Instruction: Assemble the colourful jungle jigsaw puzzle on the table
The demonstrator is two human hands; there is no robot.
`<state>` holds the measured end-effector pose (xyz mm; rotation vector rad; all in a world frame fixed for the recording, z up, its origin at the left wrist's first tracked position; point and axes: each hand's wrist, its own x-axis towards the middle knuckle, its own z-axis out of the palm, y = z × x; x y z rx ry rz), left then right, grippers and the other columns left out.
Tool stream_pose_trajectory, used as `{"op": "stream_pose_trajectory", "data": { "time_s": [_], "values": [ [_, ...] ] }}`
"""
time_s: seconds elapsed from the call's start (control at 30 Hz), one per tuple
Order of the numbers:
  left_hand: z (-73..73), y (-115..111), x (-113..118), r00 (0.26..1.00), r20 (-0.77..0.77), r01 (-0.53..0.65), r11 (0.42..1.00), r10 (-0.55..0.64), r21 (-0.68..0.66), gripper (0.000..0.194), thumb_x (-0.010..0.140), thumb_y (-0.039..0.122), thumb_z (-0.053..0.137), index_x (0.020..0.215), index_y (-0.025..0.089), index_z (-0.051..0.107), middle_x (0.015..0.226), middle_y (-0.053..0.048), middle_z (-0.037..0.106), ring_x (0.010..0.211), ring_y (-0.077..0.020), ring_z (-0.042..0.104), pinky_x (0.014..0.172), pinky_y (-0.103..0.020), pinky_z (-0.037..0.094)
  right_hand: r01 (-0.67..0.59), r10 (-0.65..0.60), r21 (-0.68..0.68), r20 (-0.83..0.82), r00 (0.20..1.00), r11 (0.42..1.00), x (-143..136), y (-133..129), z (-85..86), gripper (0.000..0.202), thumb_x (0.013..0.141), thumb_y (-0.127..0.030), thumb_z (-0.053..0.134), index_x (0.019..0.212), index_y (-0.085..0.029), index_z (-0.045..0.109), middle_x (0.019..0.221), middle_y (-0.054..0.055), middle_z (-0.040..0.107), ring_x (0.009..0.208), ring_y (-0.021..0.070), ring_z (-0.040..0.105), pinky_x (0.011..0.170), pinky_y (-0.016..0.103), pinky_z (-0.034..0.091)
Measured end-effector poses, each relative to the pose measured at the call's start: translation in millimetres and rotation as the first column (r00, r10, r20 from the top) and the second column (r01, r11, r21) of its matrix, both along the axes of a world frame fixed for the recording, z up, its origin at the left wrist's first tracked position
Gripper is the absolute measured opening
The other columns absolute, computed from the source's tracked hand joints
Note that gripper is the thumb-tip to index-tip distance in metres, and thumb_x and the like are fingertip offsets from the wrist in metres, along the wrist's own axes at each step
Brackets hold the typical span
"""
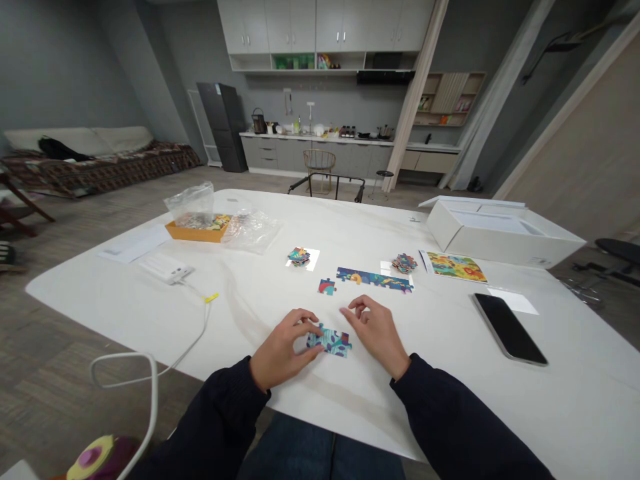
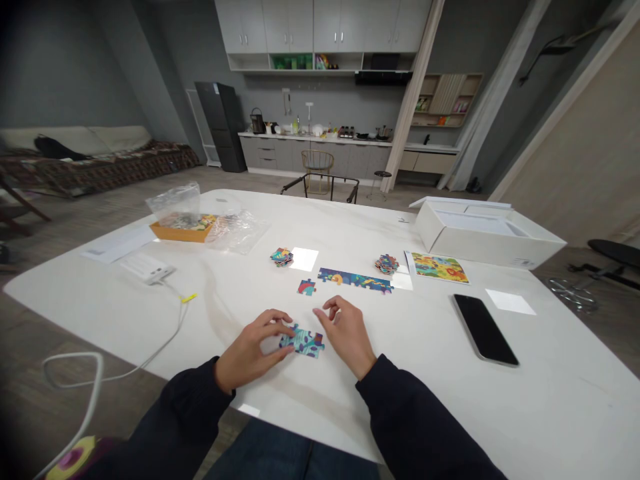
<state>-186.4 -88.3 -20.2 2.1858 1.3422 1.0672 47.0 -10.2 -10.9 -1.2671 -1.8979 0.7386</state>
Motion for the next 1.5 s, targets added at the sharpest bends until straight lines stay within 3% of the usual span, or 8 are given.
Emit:
{"op": "stream_pose_trajectory", "data": {
  "time_s": [0.07, 0.2, 0.3, 0.43, 0.63, 0.8, 1.03, 1.5],
  "values": [
    [5.9, 19, -9, 0.998, 0.017, -0.065, 0.998, 0.065, 0.017, 0.012, 0.091, 0.024, 0.069, 0.103, 0.023, 0.069, 0.110, -0.008, 0.066, 0.100, -0.0216, 0.065, 0.087, -0.036, 0.057, 0.143, -0.139, 0.129, -0.035, 0.990, 0.981, 23, 23, 7.0, 0.037, 0.093, -0.057, 0.061, 0.090, -0.021, 0.065, 0.069, -0.001, 0.063, 0.048, 0.0123, 0.049, 0.054, 0.028, 0.039],
    [11.3, 91, -35, 0.963, 0.025, -0.270, 0.958, 0.269, 0.098, 0.027, 0.085, 0.025, 0.071, 0.110, 0.023, 0.062, 0.109, -0.006, 0.067, 0.094, -0.0217, 0.063, 0.086, -0.038, 0.055, 0.479, -0.477, 0.325, -0.092, 0.874, 0.816, 86, 69, 10.9, 0.045, 0.091, -0.062, 0.056, 0.089, -0.019, 0.068, 0.071, 0.003, 0.069, 0.049, 0.0139, 0.052, 0.059, 0.029, 0.041],
    [3.0, 148, -47, 0.869, 0.072, -0.493, 0.849, 0.489, 0.187, 0.039, 0.080, 0.026, 0.075, 0.116, 0.023, 0.059, 0.119, -0.009, 0.064, 0.112, -0.0281, 0.059, 0.102, -0.046, 0.049, 0.613, -0.606, 0.286, -0.124, 0.785, 0.736, 119, 85, 1.8, 0.050, 0.087, -0.065, 0.055, 0.085, -0.017, 0.068, 0.065, 0.006, 0.069, 0.052, 0.0184, 0.058, 0.062, 0.032, 0.044],
    [-17.4, 186, -51, 0.805, 0.037, -0.592, 0.797, 0.592, 0.119, 0.048, 0.078, 0.031, 0.077, 0.121, 0.022, 0.057, 0.122, -0.011, 0.064, 0.120, -0.0335, 0.056, 0.105, -0.051, 0.045, 0.627, -0.617, 0.199, -0.118, 0.778, 0.753, 124, 84, -9.8, 0.047, 0.085, -0.064, 0.057, 0.082, -0.019, 0.067, 0.062, 0.007, 0.069, 0.057, 0.0227, 0.062, 0.064, 0.034, 0.045],
    [-31.8, 191, -56, 0.865, 0.060, -0.501, 0.858, 0.497, 0.115, 0.039, 0.085, 0.026, 0.067, 0.122, 0.021, 0.056, 0.115, -0.010, 0.067, 0.114, -0.0270, 0.060, 0.100, -0.041, 0.049, 0.543, -0.540, 0.148, -0.063, 0.839, 0.826, 105, 78, -9.8, 0.042, 0.084, -0.062, 0.059, 0.082, -0.021, 0.067, 0.056, 0.003, 0.067, 0.055, 0.0223, 0.062, 0.064, 0.033, 0.045],
    [-33.9, 195, -65, 0.837, 0.089, -0.546, 0.835, 0.540, 0.067, 0.047, 0.081, 0.032, 0.073, 0.124, 0.021, 0.057, 0.122, -0.011, 0.066, 0.118, -0.0273, 0.061, 0.103, -0.042, 0.049, 0.554, -0.547, 0.135, -0.088, 0.832, 0.821, 101, 75, -6.2, 0.045, 0.083, -0.064, 0.058, 0.081, -0.020, 0.067, 0.061, 0.005, 0.070, 0.057, 0.0223, 0.064, 0.063, 0.032, 0.046],
    [-37.0, 195, -76, 0.865, 0.099, -0.499, 0.864, 0.492, 0.063, 0.031, 0.083, 0.034, 0.072, 0.111, 0.023, 0.063, 0.115, -0.007, 0.072, 0.111, -0.0255, 0.065, 0.101, -0.043, 0.051, 0.550, -0.543, 0.120, -0.091, 0.835, 0.826, 102, 74, -4.8, 0.043, 0.084, -0.063, 0.058, 0.081, -0.021, 0.066, 0.064, 0.004, 0.071, 0.061, 0.0227, 0.066, 0.068, 0.034, 0.048],
    [-16.4, 184, -68, 0.856, 0.029, -0.512, 0.841, 0.515, 0.174, 0.040, 0.086, 0.029, 0.074, 0.122, 0.024, 0.058, 0.117, -0.008, 0.076, 0.114, -0.0274, 0.069, 0.102, -0.047, 0.052, 0.524, -0.515, 0.099, -0.109, 0.850, 0.846, 99, 71, -2.8, 0.042, 0.084, -0.062, 0.059, 0.082, -0.020, 0.066, 0.071, 0.005, 0.071, 0.055, 0.0194, 0.062, 0.060, 0.031, 0.047]
  ]
}}
